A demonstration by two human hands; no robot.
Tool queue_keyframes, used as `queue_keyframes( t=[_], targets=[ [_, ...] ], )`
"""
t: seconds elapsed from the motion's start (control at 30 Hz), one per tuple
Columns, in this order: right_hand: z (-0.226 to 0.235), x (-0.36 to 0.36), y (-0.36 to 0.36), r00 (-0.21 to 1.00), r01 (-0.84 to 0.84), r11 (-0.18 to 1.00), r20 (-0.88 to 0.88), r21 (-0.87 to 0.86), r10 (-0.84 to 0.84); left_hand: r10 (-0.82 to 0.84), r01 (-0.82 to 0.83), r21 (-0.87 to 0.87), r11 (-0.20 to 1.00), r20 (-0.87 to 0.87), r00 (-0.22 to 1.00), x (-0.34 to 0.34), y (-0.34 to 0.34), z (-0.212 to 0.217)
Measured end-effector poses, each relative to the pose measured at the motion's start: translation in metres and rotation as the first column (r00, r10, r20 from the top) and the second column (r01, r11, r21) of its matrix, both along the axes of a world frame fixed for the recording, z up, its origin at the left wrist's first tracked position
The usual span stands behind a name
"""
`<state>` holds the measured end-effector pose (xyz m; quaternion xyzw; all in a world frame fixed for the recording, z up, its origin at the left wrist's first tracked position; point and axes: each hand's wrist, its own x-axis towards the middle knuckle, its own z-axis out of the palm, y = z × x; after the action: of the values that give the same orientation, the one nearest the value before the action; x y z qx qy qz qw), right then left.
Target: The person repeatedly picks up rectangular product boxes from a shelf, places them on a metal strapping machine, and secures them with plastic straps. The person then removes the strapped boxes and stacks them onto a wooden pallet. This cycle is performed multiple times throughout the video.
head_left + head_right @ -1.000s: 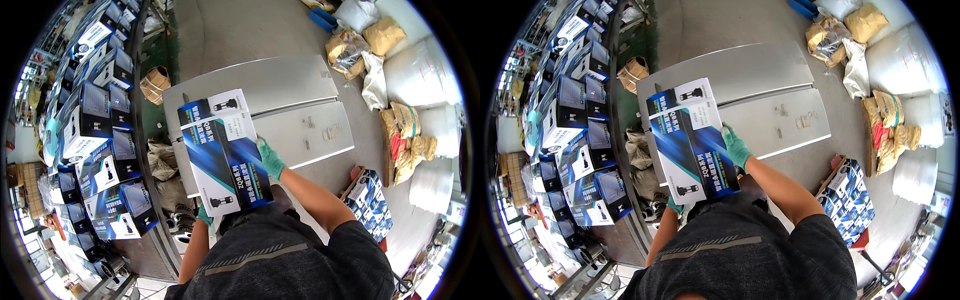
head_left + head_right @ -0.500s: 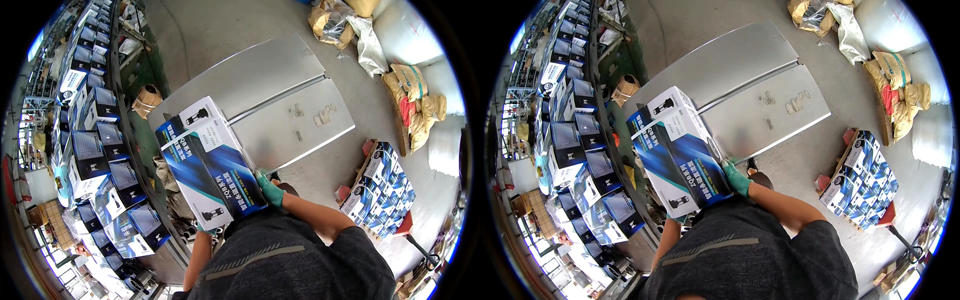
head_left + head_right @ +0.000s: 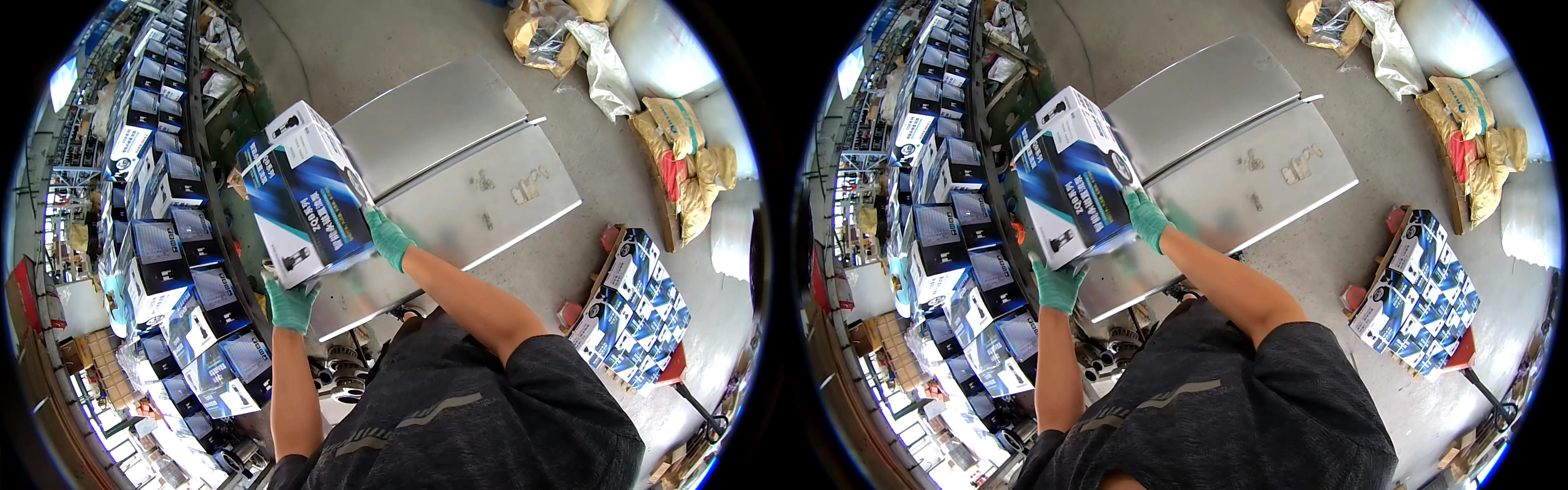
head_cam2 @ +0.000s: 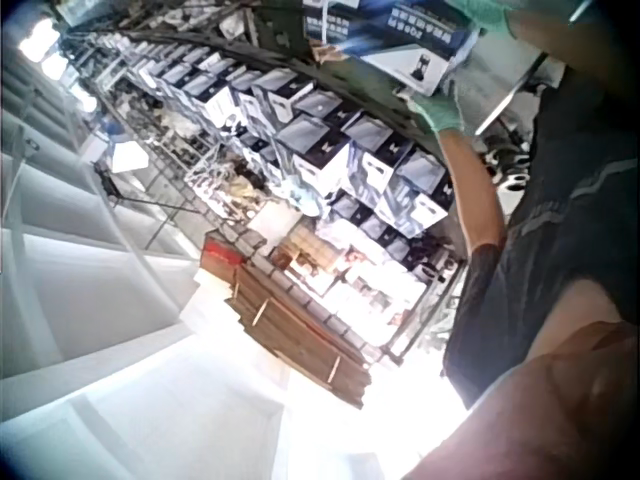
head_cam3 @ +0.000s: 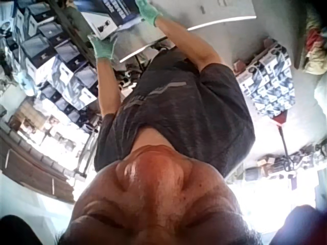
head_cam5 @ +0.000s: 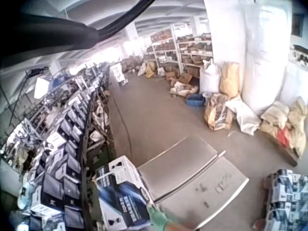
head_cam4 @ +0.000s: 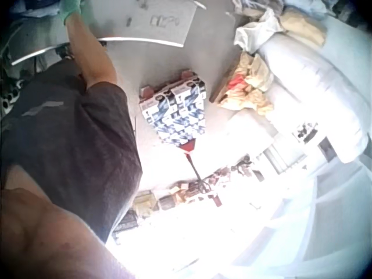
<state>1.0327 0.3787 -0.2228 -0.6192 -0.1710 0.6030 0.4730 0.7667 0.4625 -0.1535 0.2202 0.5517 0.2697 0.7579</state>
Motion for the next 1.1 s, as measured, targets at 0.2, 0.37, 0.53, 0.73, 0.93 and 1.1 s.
queue_keyframes(
  t=[0.2, 0.37, 0.53, 0.73, 0.93, 1.1],
  targets=[
    [-0.010, 0.005, -0.017, 0.994, 0.031, 0.989, 0.098, 0.146, -0.046, -0.233, 0.330, 0.088, 0.940, -0.541, 0.808, 0.007, 0.013, -0.014],
    [-0.067, 0.100, -0.075, 0.817, 0.122, 0.980, 0.544, 0.159, -0.190, -0.258, 0.367, 0.069, 0.928, -0.592, 0.763, 0.001, 0.013, -0.023],
    [-0.042, 0.314, -0.117, 0.116, 0.537, 0.831, 0.963, 0.146, -0.244, -0.267, 0.369, 0.031, 0.929, -0.634, 0.726, -0.016, 0.018, -0.032],
    [-0.100, 0.457, -0.093, 0.648, 0.439, 0.811, 0.762, -0.387, 0.014, -0.277, 0.400, 0.011, 0.916, -0.706, 0.652, -0.028, 0.026, -0.036],
    [-0.141, 0.490, -0.094, 0.592, 0.485, 0.829, 0.802, -0.278, -0.078, -0.327, 0.426, -0.048, 0.904, -0.719, 0.613, -0.031, 0.030, -0.037],
    [-0.035, 0.430, -0.080, 0.354, 0.814, 0.414, 0.217, 0.408, -0.910, -0.132, 0.394, 0.291, 0.872, -0.635, 0.761, -0.060, 0.021, -0.055]
  ],
)
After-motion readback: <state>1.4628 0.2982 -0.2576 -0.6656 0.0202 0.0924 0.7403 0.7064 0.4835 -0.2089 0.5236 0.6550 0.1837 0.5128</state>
